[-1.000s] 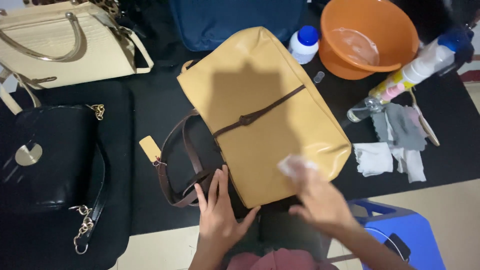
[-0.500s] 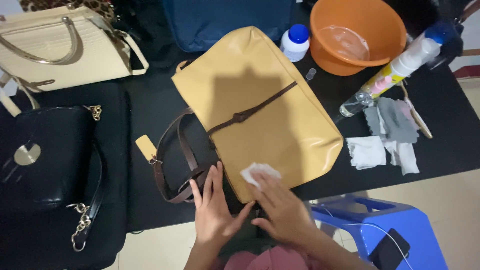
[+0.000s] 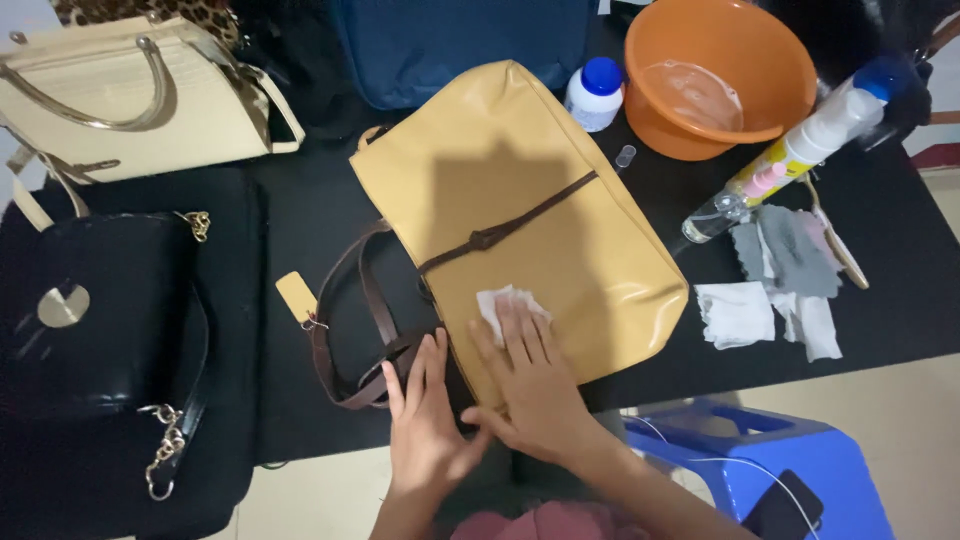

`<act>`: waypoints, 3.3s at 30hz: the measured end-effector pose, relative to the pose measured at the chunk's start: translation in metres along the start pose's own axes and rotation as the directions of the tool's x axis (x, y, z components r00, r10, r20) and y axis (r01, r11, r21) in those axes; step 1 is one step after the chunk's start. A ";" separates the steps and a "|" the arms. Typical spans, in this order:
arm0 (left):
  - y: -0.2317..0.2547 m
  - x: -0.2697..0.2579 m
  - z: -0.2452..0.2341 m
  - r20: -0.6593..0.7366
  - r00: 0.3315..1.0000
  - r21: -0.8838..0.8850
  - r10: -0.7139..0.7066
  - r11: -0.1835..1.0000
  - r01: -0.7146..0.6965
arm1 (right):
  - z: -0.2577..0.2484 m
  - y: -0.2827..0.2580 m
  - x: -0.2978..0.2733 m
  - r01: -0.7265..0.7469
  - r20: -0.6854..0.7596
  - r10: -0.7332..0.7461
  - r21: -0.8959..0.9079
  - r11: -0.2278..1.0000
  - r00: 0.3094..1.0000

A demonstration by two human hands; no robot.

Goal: Cleaning a tan leather bag by wiping it with a cloth and cleaning solution.

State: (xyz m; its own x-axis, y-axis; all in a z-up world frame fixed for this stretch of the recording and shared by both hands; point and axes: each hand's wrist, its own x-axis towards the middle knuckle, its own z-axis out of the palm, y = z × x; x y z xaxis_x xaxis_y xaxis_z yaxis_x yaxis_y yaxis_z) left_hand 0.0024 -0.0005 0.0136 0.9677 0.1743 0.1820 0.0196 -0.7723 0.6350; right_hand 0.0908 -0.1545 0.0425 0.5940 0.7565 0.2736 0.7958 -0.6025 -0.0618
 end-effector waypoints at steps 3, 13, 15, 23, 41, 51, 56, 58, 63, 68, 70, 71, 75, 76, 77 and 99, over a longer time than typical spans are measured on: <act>-0.001 0.000 0.002 -0.020 1.000 0.058 -0.009 0.998 0.010 | -0.016 0.028 0.006 0.018 -0.061 -0.006 0.196 0.980 0.998; -0.002 0.000 0.010 -0.107 0.993 0.203 0.042 0.979 -0.019 | 0.048 0.157 0.084 -0.547 0.214 0.561 -0.125 0.828 0.800; -0.004 -0.001 0.012 -0.107 0.994 0.207 0.031 0.978 -0.008 | 0.071 0.143 0.087 -0.472 0.149 0.484 -0.107 0.875 0.862; -0.016 -0.008 0.027 -0.178 0.982 0.203 0.067 0.979 -0.030 | 0.019 0.003 0.066 -0.124 0.291 0.113 0.018 0.992 0.950; -0.009 -0.001 0.021 -0.103 0.995 0.265 0.003 0.964 0.025 | 0.021 0.174 0.057 -0.372 0.311 0.406 -0.166 0.913 0.859; -0.010 -0.003 0.026 -0.105 0.994 0.311 -0.041 0.948 0.072 | -0.049 0.139 -0.028 -0.238 0.064 0.248 -0.130 0.962 0.967; -0.014 -0.005 0.028 -0.100 0.995 0.340 0.008 0.940 0.026 | -0.042 0.103 -0.045 -0.258 -0.047 0.254 -0.250 0.933 0.966; -0.012 -0.003 0.025 -0.104 0.994 0.347 0.030 0.938 0.008 | -0.024 0.092 -0.052 -0.254 -0.076 0.242 -0.276 0.927 0.967; -0.008 -0.002 0.022 -0.145 0.978 0.412 0.152 0.908 -0.080 | -0.036 0.012 -0.032 -0.120 -0.020 0.145 0.461 0.879 0.989; 0.000 0.003 0.007 -0.140 0.967 0.362 0.214 0.920 -0.152 | -0.033 0.015 -0.062 0.061 -0.132 -0.016 0.341 0.938 0.991; 0.001 0.007 0.001 -0.185 0.949 0.354 0.254 0.918 -0.177 | -0.034 0.049 -0.083 0.080 -0.233 -0.005 0.316 0.945 0.973; 0.001 0.009 -0.004 -0.097 0.985 0.354 0.142 0.930 -0.099 | -0.029 0.073 -0.098 -0.080 -0.196 0.120 0.201 0.976 0.973; 0.005 0.034 -0.026 0.166 0.975 0.380 -0.146 0.922 0.074 | -0.036 0.121 -0.120 -0.295 -0.299 0.247 -0.128 0.947 0.922; 0.003 0.034 -0.022 0.166 0.975 0.380 -0.147 0.922 0.074 | -0.042 0.119 -0.110 -0.294 -0.298 0.246 -0.128 0.947 0.922; 0.002 0.033 -0.019 0.155 0.985 0.423 -0.071 0.906 -0.001 | -0.048 0.117 -0.100 -0.338 -0.278 0.289 -0.149 0.929 0.916; 0.007 0.028 -0.011 -0.085 0.963 0.467 0.256 0.864 -0.189 | 0.009 0.028 -0.039 -0.586 -0.174 0.570 -0.404 0.703 0.803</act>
State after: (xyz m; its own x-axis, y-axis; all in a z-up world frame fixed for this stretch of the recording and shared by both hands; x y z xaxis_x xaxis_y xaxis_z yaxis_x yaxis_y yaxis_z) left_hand 0.0270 0.0059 0.0311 0.9155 0.0216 0.4017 -0.0486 -0.9853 0.1638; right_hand 0.0907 -0.1990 0.0216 0.9098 0.2200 0.3520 0.1633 -0.9693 0.1836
